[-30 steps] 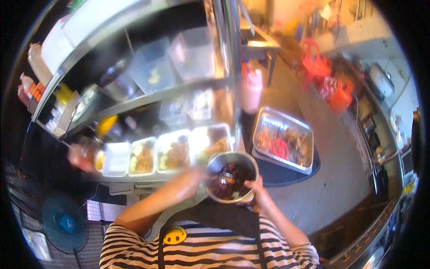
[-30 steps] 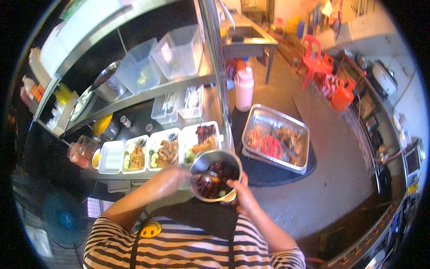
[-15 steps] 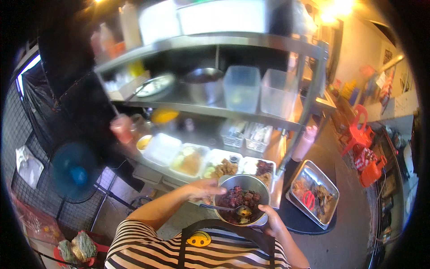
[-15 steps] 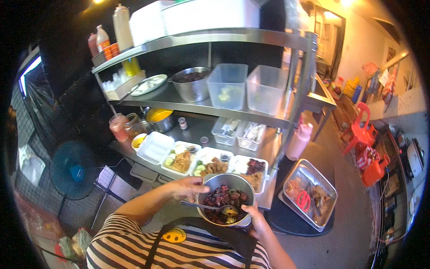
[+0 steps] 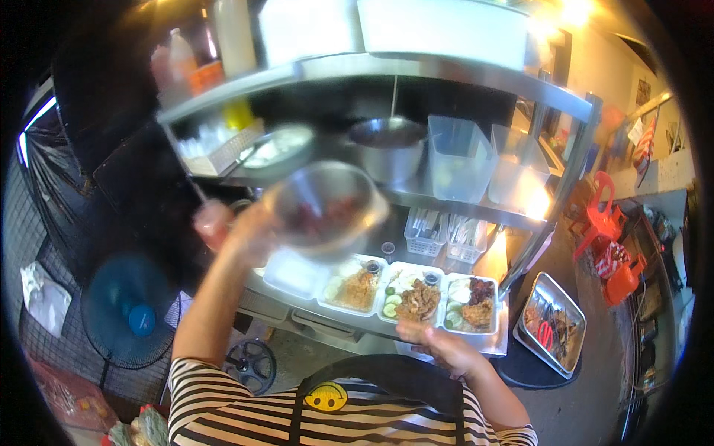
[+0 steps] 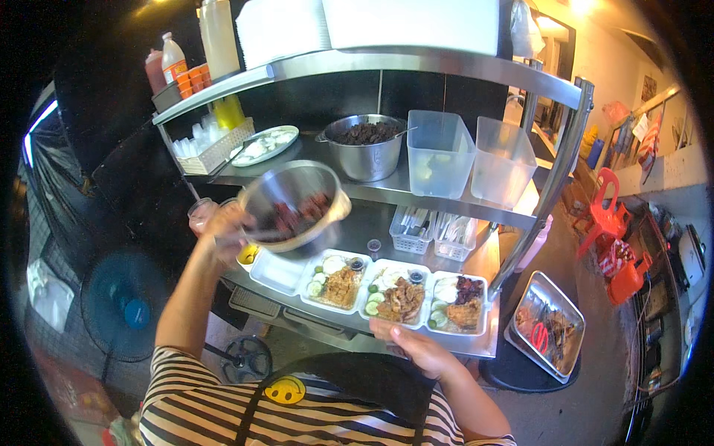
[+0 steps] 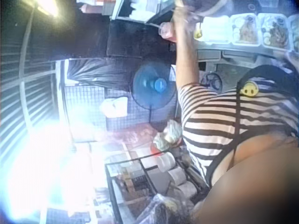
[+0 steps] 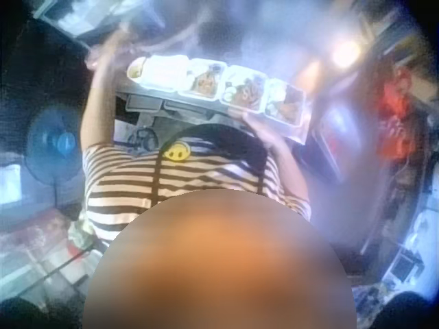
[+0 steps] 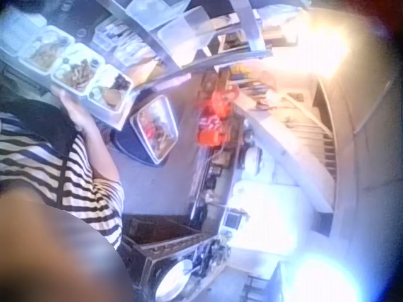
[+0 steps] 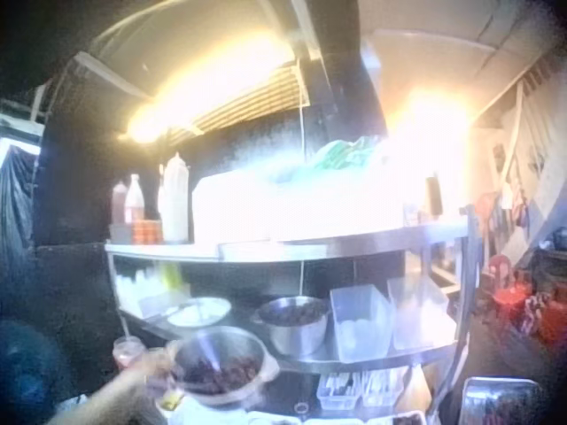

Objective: The person assembles several meal boxes by scooping rice, adding sliced cucumbers, placing cooked meat, and topping with a dark sauce. They then close the lids and arrange the boxes on the counter.

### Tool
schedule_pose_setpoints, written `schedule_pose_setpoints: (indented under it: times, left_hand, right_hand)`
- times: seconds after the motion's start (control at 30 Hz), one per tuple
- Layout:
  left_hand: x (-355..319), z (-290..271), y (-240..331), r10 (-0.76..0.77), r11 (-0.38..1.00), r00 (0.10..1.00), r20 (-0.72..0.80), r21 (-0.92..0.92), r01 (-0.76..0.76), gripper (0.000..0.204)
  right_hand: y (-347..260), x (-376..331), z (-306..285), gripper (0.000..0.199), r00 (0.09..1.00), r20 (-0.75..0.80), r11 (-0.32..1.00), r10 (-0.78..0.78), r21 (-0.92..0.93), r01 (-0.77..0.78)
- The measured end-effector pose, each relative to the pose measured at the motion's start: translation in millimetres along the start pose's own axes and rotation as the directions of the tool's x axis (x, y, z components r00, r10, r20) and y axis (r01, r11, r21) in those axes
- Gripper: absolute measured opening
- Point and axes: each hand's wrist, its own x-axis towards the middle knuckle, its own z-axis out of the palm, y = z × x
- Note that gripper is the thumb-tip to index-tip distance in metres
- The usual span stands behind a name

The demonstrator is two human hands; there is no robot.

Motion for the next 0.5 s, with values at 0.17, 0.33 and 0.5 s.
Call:
schedule_pose_setpoints:
  times: [0.17,0.33,0.5]
  left_hand:
    - [89,-75,24,-0.009,0.980,0.989,-0.148,-0.196,-0.020,0.016]
    - [169,-79,16,-0.053,0.953,0.958,-0.282,-0.300,-0.036,0.009]
    - [214,-65,6,-0.083,0.939,0.938,-0.335,-0.343,-0.040,0.011]
  right_hand:
    - [84,-6,18,0.062,0.981,-0.022,0.976,0.191,-0.099,-0.192]
    - [65,-28,30,0.052,0.955,-0.063,0.951,0.291,0.131,-0.281]
    - [62,-28,19,0.046,0.744,-0.472,0.763,0.473,-0.202,-0.613]
